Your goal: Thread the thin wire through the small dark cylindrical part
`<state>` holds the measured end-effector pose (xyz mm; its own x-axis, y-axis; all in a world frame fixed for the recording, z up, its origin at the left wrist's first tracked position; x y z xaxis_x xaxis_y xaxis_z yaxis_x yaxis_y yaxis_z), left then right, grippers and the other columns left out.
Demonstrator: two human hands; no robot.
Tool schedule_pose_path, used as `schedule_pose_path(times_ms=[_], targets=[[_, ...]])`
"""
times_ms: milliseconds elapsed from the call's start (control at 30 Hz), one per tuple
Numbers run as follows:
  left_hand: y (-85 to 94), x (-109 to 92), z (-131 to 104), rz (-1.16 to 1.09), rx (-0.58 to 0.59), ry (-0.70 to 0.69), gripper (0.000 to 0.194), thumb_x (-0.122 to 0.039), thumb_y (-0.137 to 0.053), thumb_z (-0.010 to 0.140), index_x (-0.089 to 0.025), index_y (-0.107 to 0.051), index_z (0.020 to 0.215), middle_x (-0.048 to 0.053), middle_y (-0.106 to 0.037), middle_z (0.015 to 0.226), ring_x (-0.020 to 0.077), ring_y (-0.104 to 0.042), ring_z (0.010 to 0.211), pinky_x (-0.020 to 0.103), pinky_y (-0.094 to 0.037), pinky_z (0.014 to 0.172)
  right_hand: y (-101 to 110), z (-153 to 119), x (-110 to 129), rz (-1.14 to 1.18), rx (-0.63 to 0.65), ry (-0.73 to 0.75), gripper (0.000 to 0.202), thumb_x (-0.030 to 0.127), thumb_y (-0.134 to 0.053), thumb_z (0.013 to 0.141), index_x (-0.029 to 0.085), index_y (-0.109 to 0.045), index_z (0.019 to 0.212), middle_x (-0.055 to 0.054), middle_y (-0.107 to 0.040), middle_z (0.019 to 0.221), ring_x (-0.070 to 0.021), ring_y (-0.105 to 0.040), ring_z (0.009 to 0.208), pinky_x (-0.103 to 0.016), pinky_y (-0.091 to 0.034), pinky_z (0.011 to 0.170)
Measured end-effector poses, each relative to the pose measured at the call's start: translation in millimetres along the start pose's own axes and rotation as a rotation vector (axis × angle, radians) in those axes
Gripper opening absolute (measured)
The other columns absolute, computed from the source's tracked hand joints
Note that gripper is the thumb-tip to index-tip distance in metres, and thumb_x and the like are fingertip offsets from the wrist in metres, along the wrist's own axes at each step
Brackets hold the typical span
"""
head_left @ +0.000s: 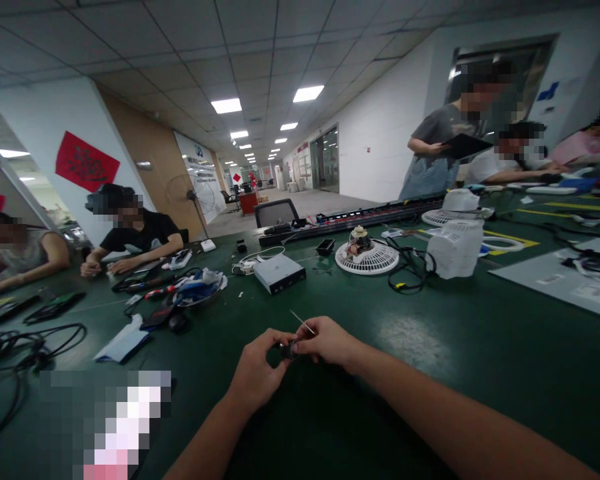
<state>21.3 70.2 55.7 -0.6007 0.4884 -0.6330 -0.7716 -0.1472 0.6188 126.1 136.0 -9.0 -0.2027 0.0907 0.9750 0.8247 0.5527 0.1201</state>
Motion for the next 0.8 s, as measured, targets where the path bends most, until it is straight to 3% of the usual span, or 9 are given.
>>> schedule_pose_path(times_ms=[133,367,500,667,800], targets=[[1.7,2,0,0.011,0.012,0.049,0.019,-0.014,-0.068,0.076,-0.021,-0.058,0.091,0.003,-0.073,0.102,0.0184,-0.068,0.092,0.033,-0.054,0.084,6,2,15,-0.175,-0.056,0.204,0.024,0.03,-0.079,0.066,0.015,-0.063,0.077,0.004,-0.061,0.065,-0.0072,-0.05,0.05,-0.018,-0.037,0.044],[1.6,2,1,0.006,0.035,0.049,0.022,-0.016,-0.071,0.073,-0.02,-0.06,0.092,0.004,-0.072,0.1,0.0196,-0.067,0.093,0.036,-0.053,0.086,-1,-1,23,-0.218,0.065,0.266,0.018,0.027,-0.074,0.072,0.015,-0.064,0.081,0.003,-0.06,0.067,-0.0073,-0.051,0.05,-0.018,-0.039,0.045],[0.3,0,1,0.019,0.042,0.022,0.019,-0.014,-0.068,0.075,-0.021,-0.059,0.09,0.003,-0.07,0.096,0.0179,-0.066,0.089,0.033,-0.052,0.082,-5,0,16,-0.244,0.114,0.217,0.022,0.027,-0.074,0.071,0.015,-0.063,0.086,0.004,-0.061,0.067,-0.0074,-0.052,0.05,-0.019,-0.039,0.046],[-3.0,0,1,0.059,0.062,0.014,0.018,-0.014,-0.066,0.075,-0.021,-0.058,0.089,0.001,-0.068,0.091,0.0165,-0.065,0.084,0.029,-0.051,0.077,-1,-6,28,-0.449,-0.025,0.336,0.018,0.029,-0.074,0.071,0.016,-0.067,0.081,0.001,-0.066,0.074,-0.0107,-0.057,0.063,-0.02,-0.04,0.054],[2.1,13,3,0.116,0.023,0.114,0.02,-0.018,-0.066,0.076,-0.023,-0.057,0.093,0.001,-0.069,0.092,0.0182,-0.066,0.086,0.031,-0.051,0.078,5,-9,39,-0.509,-0.095,0.383,0.02,0.029,-0.065,0.08,0.018,-0.068,0.097,-0.003,-0.07,0.086,-0.0132,-0.061,0.072,-0.023,-0.043,0.061]])
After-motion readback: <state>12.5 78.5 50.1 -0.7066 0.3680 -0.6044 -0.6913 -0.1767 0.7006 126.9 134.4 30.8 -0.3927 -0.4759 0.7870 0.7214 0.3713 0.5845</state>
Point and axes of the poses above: each hand's wrist, its own z-axis towards the middle knuckle, its own y-axis out of the back of the hand, x = y × z, the point moved 10 cm from there along z, towards the middle knuckle
